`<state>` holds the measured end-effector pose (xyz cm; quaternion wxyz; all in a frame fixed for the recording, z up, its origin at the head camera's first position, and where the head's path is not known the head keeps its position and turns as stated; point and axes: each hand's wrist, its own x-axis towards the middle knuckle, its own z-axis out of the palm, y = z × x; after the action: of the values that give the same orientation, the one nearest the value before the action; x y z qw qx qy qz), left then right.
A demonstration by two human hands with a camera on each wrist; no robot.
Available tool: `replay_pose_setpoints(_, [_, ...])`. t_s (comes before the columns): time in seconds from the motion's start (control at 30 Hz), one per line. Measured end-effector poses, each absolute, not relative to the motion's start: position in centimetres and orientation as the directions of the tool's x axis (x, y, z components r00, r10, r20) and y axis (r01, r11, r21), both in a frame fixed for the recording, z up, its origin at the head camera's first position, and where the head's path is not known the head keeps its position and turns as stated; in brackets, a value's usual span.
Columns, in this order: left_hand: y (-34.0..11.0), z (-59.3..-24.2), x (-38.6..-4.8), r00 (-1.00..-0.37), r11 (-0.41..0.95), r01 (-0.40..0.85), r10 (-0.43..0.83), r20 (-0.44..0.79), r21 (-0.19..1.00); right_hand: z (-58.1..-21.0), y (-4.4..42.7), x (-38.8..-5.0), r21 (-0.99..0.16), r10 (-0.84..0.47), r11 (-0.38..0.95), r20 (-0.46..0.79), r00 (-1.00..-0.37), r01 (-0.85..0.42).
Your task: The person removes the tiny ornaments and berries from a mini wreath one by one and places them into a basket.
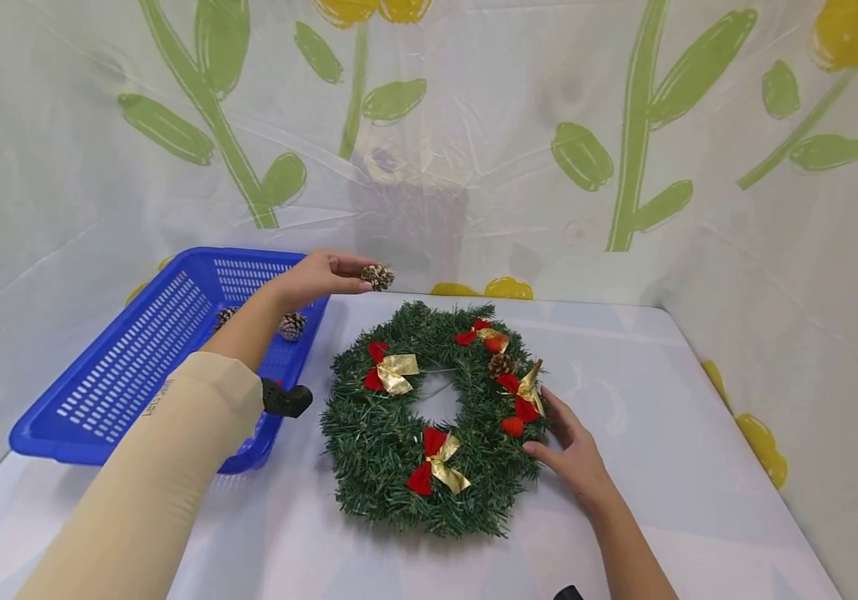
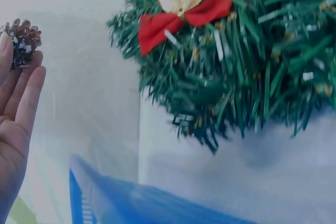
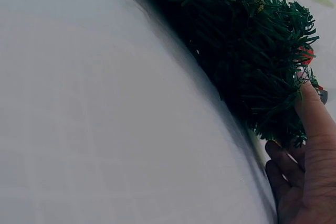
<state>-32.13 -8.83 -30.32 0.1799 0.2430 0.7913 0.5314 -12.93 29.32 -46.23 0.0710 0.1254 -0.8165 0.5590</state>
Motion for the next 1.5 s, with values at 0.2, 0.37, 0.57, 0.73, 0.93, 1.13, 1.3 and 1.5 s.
replay_pose_setpoints(0.2, [-10.6,-29.9,-31.9,-0.854,0.336,0.187,0.520,-0.016,0.923,-46.2,29.5,-12.9,-0.896,-0.119,0.346,0.253,-0.960,-0.279])
replay_pose_setpoints(0.37, [-12.3,-29.4,-31.9,-0.870,0.340,0.167,0.493,-0.025,0.925,-46.1,29.5,-12.9,-0.897,-0.114,0.350,0.247,-0.962,-0.271])
replay_pose_setpoints(0.57, [-14.8,-29.4,-31.9,-0.888,0.368,0.166,0.458,-0.024,0.915,-46.2,29.6,-12.9,-0.895,-0.116,0.349,0.252,-0.961,-0.277])
replay_pose_setpoints(0.73, [-16.9,-29.6,-31.6,-0.908,0.407,0.152,0.417,-0.035,0.901,-46.3,29.7,-12.8,-0.893,-0.109,0.354,0.255,-0.961,-0.277])
replay_pose_setpoints(0.93, [-19.5,-29.7,-30.9,-0.924,0.467,0.144,0.380,-0.051,0.873,-46.3,29.7,-12.5,-0.892,-0.112,0.348,0.266,-0.957,-0.289])
replay_pose_setpoints(1.13, [-21.5,-30.3,-30.3,-0.926,0.530,0.148,0.370,-0.070,0.835,-46.3,29.7,-12.4,-0.889,-0.111,0.350,0.275,-0.955,-0.297])
replay_pose_setpoints(1.3, [-22.6,-31.5,-30.1,-0.897,0.586,0.183,0.427,-0.110,0.789,-46.1,29.7,-12.5,-0.892,-0.112,0.352,0.262,-0.958,-0.285])
replay_pose_setpoints(1.5, [-22.7,-32.7,-30.1,-0.862,0.599,0.215,0.488,-0.139,0.771,-46.1,29.7,-12.5,-0.891,-0.112,0.355,0.260,-0.959,-0.283])
